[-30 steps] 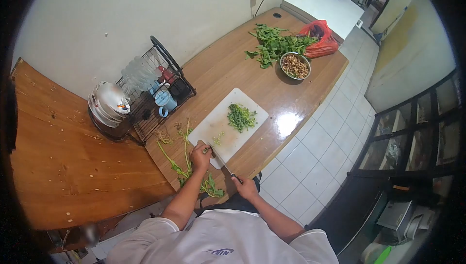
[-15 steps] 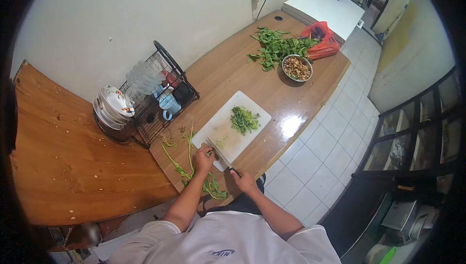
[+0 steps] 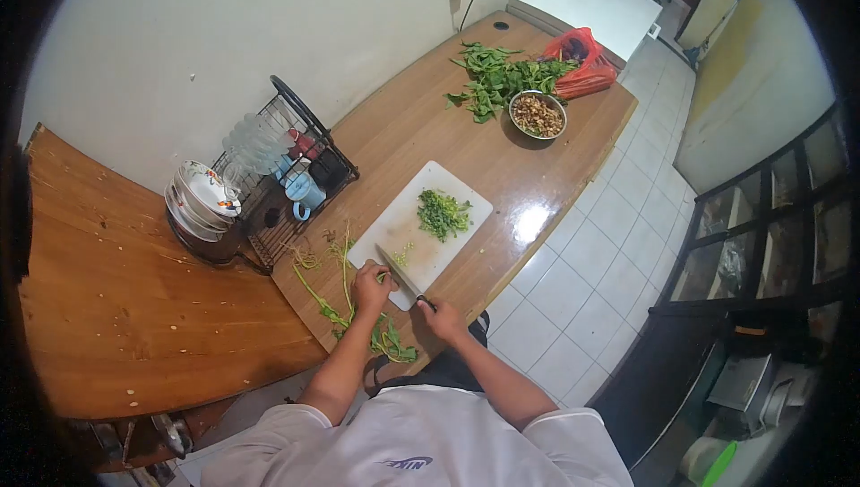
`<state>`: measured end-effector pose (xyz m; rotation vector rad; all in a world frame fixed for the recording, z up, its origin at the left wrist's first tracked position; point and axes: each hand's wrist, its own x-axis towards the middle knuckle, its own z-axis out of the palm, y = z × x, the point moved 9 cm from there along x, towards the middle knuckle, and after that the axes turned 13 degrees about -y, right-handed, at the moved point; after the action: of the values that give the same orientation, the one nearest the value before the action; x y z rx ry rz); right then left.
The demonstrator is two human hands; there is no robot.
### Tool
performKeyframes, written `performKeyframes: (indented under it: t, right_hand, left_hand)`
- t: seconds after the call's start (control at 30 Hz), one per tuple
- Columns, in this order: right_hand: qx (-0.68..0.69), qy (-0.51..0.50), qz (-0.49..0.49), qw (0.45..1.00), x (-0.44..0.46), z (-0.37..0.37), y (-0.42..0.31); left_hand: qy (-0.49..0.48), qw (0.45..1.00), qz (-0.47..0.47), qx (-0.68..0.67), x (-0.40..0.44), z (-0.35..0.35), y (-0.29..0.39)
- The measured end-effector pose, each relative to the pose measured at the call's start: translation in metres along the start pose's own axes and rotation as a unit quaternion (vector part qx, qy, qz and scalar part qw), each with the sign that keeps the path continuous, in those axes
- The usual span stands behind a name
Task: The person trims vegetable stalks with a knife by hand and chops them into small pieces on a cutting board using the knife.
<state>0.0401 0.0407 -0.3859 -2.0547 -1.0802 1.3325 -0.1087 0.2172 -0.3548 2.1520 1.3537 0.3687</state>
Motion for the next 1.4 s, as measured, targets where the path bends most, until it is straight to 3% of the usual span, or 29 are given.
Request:
performKeyframes:
  t: [0.1,0.17,0.3,0.6,0.67,0.77,0.9,1.07,1.4]
  right_hand:
    - [0.013,0.0,-0.009,1.0,-0.004,-0.005,-0.003]
    - [0.03,-0.032,0.005,0.999,-0.025,-0.01,-0.006]
    - [0.015,-0.001,-0.024,1.0,-0.039,-0.003,0.014]
    - [0.002,-0.038,0.018,0.999,-0.033,0.002,0.012]
    - [-0.001,-0.019,-0.005,1.0,-0.019,0.005,0.012]
    - [0.002,-0.013,0.006,1.0,-0.003,0.003,0.001]
    - [0.018,0.016,-0.029,0.999,-0.006,0.001,-0.005]
    - [0.019,-0.034,-0.008,0.999,-0.033,0.002,0.008]
    - [0.018,-0.036,-0.006,0.999,-0.001,0.009,-0.003]
  left_hand:
    - [-0.015,1.0,0.007,0.015,0.003,-0.002,-0.003]
    - [-0.012,0.996,-0.028,-0.078,0.005,-0.004,-0.009]
    - [-0.022,0.995,-0.045,-0.085,0.01,-0.006,-0.006]
    - [0.011,0.998,-0.01,-0.064,0.009,-0.004,-0.015]
    - [-0.029,0.998,-0.059,-0.023,0.01,0.004,-0.023]
    - [-0.025,1.0,-0.002,0.017,0.01,0.002,-0.011]
    - [-0.05,0.998,-0.008,0.038,0.01,0.003,-0.019]
    - [-0.031,0.995,-0.053,-0.073,0.009,0.003,-0.027]
    - [-0.031,0.996,-0.055,-0.063,0.011,0.003,-0.026]
